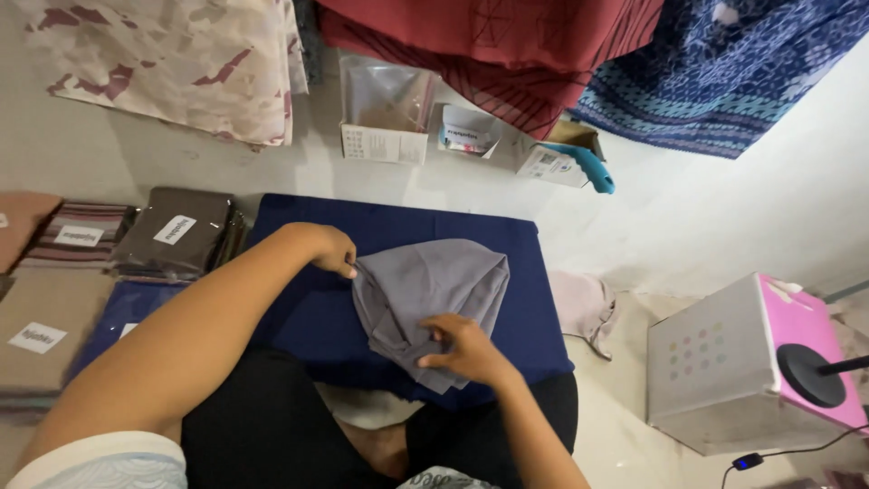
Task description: A person cleans a hijab with a lint roller and then folds it neatly on a work mat.
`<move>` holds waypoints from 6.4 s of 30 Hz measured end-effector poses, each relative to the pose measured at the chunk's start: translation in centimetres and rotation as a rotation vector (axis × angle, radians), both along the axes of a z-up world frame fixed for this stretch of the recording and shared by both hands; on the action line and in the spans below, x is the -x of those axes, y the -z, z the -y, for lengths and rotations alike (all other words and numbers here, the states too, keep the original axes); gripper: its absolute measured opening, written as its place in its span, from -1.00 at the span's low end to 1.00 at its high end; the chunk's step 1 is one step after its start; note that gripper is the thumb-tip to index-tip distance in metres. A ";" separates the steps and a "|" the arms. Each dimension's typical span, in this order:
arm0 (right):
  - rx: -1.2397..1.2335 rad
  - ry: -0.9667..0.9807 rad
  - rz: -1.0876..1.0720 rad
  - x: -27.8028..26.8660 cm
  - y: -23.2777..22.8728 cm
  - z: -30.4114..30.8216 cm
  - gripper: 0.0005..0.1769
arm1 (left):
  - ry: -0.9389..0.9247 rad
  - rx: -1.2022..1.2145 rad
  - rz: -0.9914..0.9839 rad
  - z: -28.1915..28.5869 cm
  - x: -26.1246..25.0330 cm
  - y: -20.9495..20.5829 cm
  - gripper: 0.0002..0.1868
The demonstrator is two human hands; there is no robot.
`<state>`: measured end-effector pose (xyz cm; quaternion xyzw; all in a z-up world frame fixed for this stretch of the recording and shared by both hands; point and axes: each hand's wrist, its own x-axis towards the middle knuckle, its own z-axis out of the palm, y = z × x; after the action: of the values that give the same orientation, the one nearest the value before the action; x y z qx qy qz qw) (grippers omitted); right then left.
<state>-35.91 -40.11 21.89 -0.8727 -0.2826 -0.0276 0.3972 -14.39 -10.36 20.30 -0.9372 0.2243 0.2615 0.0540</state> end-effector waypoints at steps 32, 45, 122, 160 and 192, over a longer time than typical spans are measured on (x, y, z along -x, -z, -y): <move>-0.444 0.503 0.435 -3.6 -2.5 -3.0 -0.63 | -0.079 0.938 -0.052 8.0 7.2 -10.0 -0.55; -1.255 0.603 -0.031 -6.7 -1.3 1.3 -0.92 | -0.232 1.154 -0.147 8.7 5.2 -9.7 -0.68; -0.752 0.176 -0.093 -4.3 -12.2 -4.8 -0.86 | -0.370 1.292 -0.166 6.3 16.5 -13.8 -0.49; -0.844 0.539 0.306 3.9 -15.4 22.4 -0.91 | -0.642 1.719 0.581 -7.4 17.4 -18.1 -0.65; 0.131 1.044 0.181 -24.4 9.5 16.5 -0.88 | -0.984 0.692 0.620 -13.7 -6.9 9.8 -0.54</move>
<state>-11.52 -56.58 12.38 -0.9143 0.1550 -0.2790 0.2495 -7.52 3.34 10.55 -0.9252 -0.1837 -0.1123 -0.3125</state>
